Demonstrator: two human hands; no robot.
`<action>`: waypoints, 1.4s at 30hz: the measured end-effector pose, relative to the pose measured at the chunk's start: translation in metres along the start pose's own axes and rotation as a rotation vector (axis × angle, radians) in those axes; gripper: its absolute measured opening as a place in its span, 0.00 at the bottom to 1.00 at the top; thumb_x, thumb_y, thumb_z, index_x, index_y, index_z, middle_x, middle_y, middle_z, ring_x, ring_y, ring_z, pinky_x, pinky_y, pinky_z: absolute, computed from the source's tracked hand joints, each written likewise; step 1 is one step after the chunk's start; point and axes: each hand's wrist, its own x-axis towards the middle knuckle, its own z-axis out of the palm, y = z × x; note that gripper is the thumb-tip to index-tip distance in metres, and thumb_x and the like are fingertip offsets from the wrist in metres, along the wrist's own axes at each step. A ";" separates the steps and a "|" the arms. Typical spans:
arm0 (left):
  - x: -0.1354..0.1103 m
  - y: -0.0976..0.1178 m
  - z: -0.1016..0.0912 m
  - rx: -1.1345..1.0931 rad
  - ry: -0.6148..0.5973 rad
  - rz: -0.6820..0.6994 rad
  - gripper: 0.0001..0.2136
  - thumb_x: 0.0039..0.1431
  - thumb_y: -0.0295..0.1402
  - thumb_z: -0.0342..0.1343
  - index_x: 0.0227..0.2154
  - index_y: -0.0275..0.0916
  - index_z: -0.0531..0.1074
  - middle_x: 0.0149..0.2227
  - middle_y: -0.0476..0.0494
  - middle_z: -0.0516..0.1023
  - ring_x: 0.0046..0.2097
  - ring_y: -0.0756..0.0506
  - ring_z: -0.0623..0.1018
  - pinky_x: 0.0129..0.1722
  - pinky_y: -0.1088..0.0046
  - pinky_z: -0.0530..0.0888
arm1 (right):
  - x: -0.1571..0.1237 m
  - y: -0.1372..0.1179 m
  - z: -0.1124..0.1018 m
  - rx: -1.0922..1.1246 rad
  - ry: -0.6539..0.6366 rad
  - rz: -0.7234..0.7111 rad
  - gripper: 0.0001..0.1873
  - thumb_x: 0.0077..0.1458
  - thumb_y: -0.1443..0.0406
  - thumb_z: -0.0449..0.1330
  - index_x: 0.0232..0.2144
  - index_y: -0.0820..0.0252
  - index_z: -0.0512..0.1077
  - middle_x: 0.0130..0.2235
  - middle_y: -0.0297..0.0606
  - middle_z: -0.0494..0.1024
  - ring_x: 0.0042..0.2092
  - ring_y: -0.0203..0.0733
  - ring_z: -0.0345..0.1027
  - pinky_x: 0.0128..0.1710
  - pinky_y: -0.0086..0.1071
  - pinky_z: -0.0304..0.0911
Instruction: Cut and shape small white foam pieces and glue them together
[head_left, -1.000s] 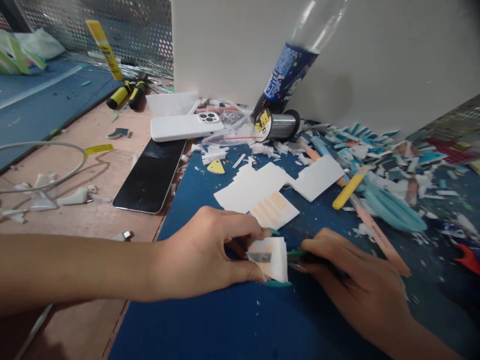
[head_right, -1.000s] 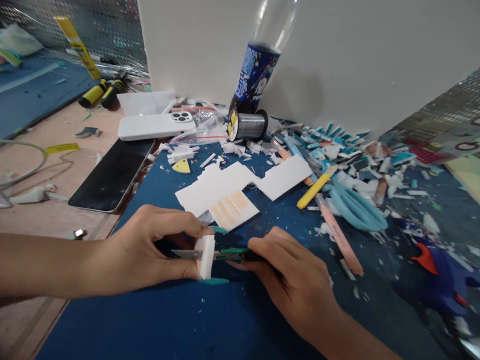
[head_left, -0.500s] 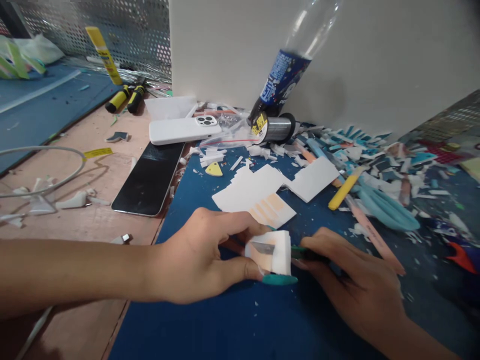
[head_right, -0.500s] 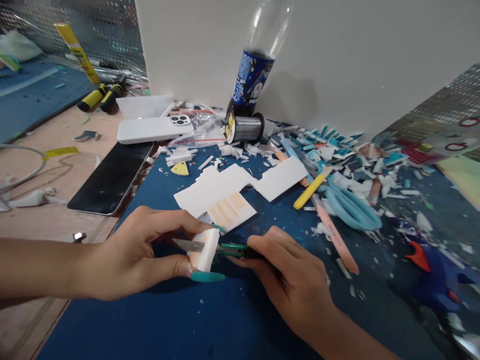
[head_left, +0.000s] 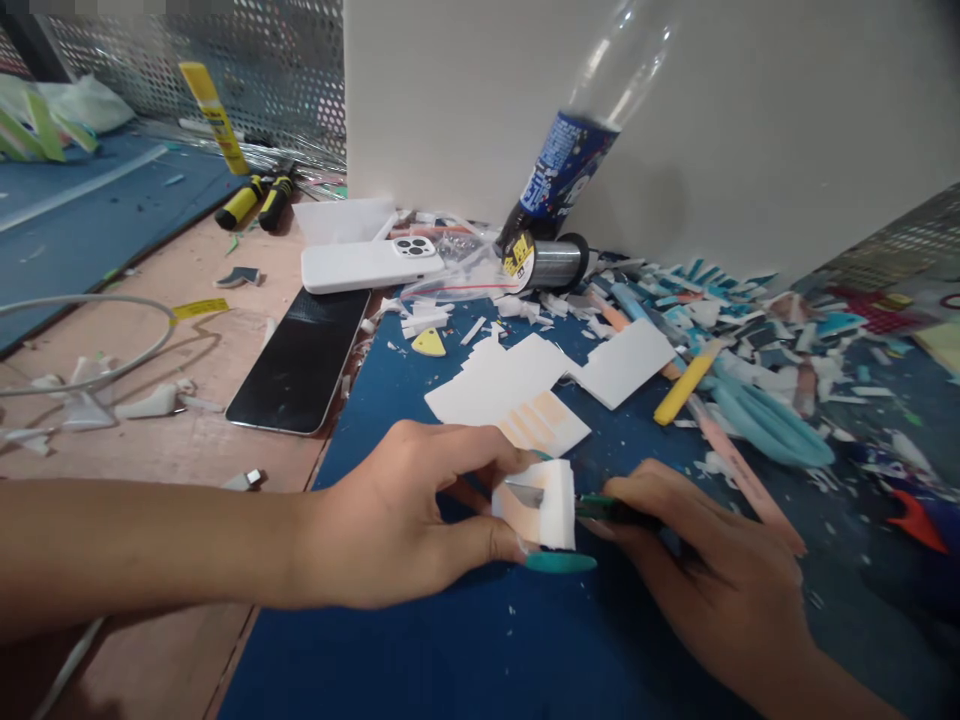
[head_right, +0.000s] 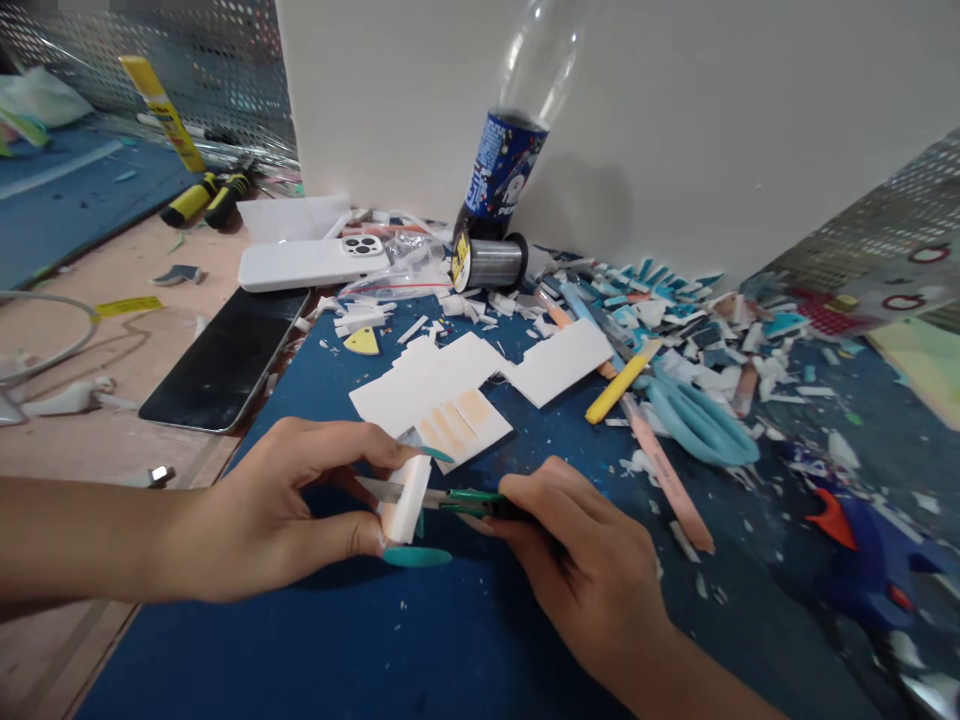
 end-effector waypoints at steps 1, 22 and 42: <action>0.000 0.000 0.000 0.004 0.000 0.000 0.09 0.53 0.26 0.62 0.37 0.29 0.74 0.33 0.43 0.78 0.33 0.51 0.77 0.35 0.82 0.76 | 0.000 0.000 0.000 0.000 -0.004 -0.001 0.04 0.61 0.69 0.53 0.36 0.54 0.64 0.24 0.30 0.71 0.23 0.35 0.68 0.23 0.27 0.63; -0.001 -0.003 0.007 -0.064 0.023 -0.070 0.11 0.49 0.30 0.66 0.34 0.29 0.74 0.30 0.43 0.78 0.30 0.48 0.77 0.34 0.74 0.79 | 0.002 -0.001 -0.002 -0.016 0.021 -0.023 0.04 0.61 0.69 0.54 0.35 0.54 0.66 0.25 0.32 0.74 0.25 0.37 0.71 0.23 0.27 0.64; 0.001 -0.001 0.007 -0.069 -0.026 -0.108 0.11 0.49 0.29 0.65 0.35 0.30 0.74 0.29 0.43 0.78 0.31 0.46 0.80 0.34 0.75 0.80 | 0.000 -0.003 0.000 0.031 -0.006 -0.003 0.03 0.61 0.68 0.54 0.35 0.55 0.65 0.25 0.31 0.71 0.23 0.33 0.67 0.21 0.26 0.61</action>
